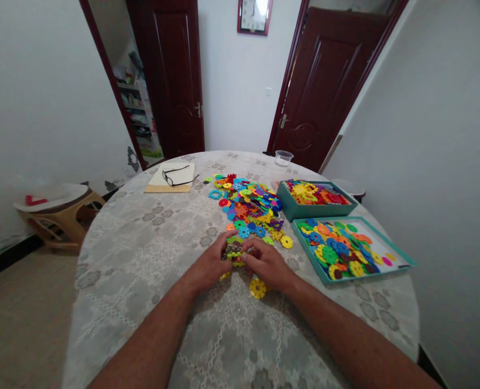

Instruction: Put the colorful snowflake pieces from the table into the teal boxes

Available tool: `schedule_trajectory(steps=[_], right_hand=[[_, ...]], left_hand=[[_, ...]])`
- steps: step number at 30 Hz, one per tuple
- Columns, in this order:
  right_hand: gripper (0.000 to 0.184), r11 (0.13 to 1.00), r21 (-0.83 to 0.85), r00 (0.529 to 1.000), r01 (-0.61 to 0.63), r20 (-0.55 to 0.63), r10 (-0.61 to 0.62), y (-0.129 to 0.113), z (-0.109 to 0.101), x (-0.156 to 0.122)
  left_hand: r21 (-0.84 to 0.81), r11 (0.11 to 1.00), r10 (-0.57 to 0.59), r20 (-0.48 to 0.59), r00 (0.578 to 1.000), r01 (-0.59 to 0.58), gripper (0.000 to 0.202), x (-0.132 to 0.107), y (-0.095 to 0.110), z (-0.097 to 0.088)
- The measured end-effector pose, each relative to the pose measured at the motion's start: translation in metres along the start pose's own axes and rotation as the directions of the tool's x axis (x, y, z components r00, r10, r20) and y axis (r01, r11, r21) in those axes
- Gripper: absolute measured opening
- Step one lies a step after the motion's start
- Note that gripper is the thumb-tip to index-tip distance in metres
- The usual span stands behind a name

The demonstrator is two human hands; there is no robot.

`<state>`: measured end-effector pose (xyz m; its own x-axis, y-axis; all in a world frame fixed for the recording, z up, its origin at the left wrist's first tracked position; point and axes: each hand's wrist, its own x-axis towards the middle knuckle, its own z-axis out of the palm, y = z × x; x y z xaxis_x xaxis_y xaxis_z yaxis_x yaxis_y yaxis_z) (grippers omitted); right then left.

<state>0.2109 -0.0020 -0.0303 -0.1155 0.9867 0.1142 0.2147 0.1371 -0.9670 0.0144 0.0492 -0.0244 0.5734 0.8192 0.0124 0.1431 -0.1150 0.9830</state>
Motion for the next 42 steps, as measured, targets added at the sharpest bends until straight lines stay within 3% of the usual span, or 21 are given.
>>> schedule_trajectory(steps=[7,15,20,23,26,29,31,36,42], right_hand=[[0.004,0.943,-0.245,0.97,0.225,-0.035,-0.241,0.002,0.002,0.0],[0.007,0.973,-0.165,0.965,0.161,-0.181,-0.19,-0.002,0.0,0.002],[0.014,0.994,-0.089,0.957,0.066,-0.278,-0.089,-0.02,-0.031,0.01],[0.014,0.979,-0.205,0.968,-0.021,-0.249,-0.031,-0.024,-0.065,0.015],[0.019,0.901,-0.424,0.962,-0.086,-0.27,-0.035,-0.021,-0.099,0.02],[0.036,0.783,-0.589,0.927,-0.199,-0.373,-0.046,-0.018,-0.124,0.027],[0.031,0.684,-0.687,0.916,-0.246,-0.396,-0.068,-0.017,-0.133,0.034],[0.02,0.498,-0.826,0.952,-0.264,-0.305,-0.001,-0.008,-0.127,0.057],[0.015,0.487,-0.827,0.958,-0.281,-0.271,0.092,0.009,-0.111,0.071]], left_hand=[[0.131,0.991,0.046,-0.032,0.998,-0.041,0.081,-0.002,0.007,0.0],[0.093,0.995,0.036,-0.086,0.996,-0.028,0.063,0.001,0.011,0.003],[0.002,0.999,-0.044,-0.098,0.994,0.044,0.061,0.002,0.009,0.002],[-0.022,0.997,-0.073,-0.135,0.988,0.07,0.056,0.003,0.007,0.0],[0.008,0.997,-0.077,-0.159,0.984,0.08,0.049,0.005,0.004,-0.001],[0.052,0.997,-0.046,-0.155,0.987,0.054,0.038,0.005,0.003,-0.002],[0.052,0.998,-0.025,-0.133,0.991,0.032,0.033,0.004,0.003,-0.002],[-0.004,1.0,-0.013,-0.103,0.995,0.013,0.031,0.002,0.005,-0.001],[-0.019,0.998,-0.062,-0.101,0.993,0.06,0.027,-0.001,0.011,-0.001]])
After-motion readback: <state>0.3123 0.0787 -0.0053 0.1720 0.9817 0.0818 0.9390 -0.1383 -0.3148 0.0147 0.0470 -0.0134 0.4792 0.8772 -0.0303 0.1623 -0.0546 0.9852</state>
